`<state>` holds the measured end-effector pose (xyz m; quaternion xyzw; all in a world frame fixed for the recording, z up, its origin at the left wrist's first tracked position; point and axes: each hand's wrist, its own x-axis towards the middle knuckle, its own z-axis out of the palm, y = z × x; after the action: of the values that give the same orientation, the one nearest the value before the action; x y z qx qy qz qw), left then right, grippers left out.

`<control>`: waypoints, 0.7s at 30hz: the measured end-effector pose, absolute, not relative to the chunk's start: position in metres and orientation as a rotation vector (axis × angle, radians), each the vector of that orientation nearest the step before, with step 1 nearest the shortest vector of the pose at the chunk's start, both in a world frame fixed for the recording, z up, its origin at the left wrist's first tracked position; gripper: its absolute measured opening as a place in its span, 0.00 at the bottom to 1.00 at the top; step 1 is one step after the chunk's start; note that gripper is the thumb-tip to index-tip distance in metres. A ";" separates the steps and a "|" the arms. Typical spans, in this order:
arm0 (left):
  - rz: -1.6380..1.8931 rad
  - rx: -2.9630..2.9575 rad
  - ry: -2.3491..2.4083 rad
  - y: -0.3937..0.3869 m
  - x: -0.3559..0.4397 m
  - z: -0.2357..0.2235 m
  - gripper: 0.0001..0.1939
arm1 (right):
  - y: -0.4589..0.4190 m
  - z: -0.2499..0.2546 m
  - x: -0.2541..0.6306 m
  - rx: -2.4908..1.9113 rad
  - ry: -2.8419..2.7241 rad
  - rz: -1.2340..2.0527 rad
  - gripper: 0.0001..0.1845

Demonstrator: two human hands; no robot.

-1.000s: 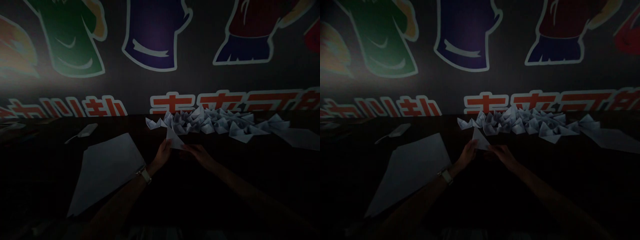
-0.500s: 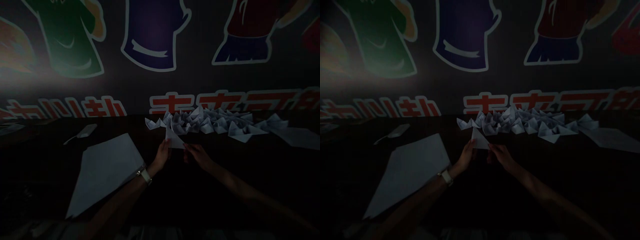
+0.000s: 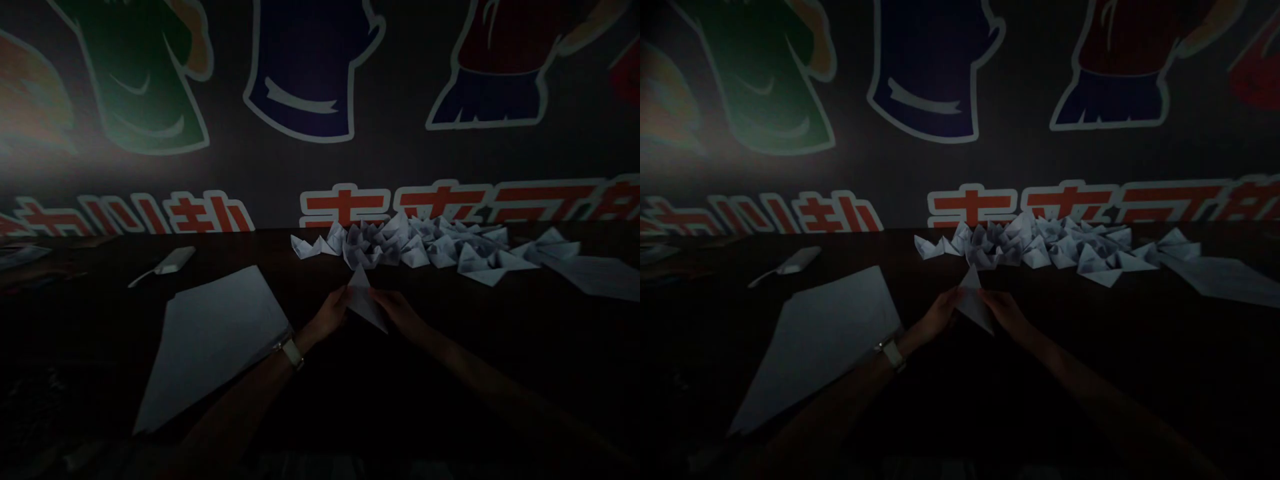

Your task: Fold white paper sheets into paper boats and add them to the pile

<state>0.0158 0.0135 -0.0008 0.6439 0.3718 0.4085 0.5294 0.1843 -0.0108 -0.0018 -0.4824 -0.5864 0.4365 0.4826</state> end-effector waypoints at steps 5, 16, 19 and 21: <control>1.010 1.653 0.867 0.015 0.017 -0.006 0.21 | -0.009 0.002 0.188 -1.215 -1.461 0.842 0.20; 1.188 1.809 0.815 0.016 0.018 -0.004 0.18 | -0.018 0.013 0.186 -1.128 -1.696 0.472 0.16; 1.086 1.733 0.732 0.011 0.019 0.000 0.19 | -0.020 0.014 0.183 -1.013 -1.734 0.560 0.15; 0.999 1.618 0.620 0.006 0.018 0.006 0.21 | -0.021 0.013 0.182 -0.974 -1.761 0.643 0.20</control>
<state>0.0184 0.0061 0.0058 0.6807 0.2608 0.4204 0.5403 0.1823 -0.0207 0.0135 -0.4012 -0.7256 0.2652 0.4922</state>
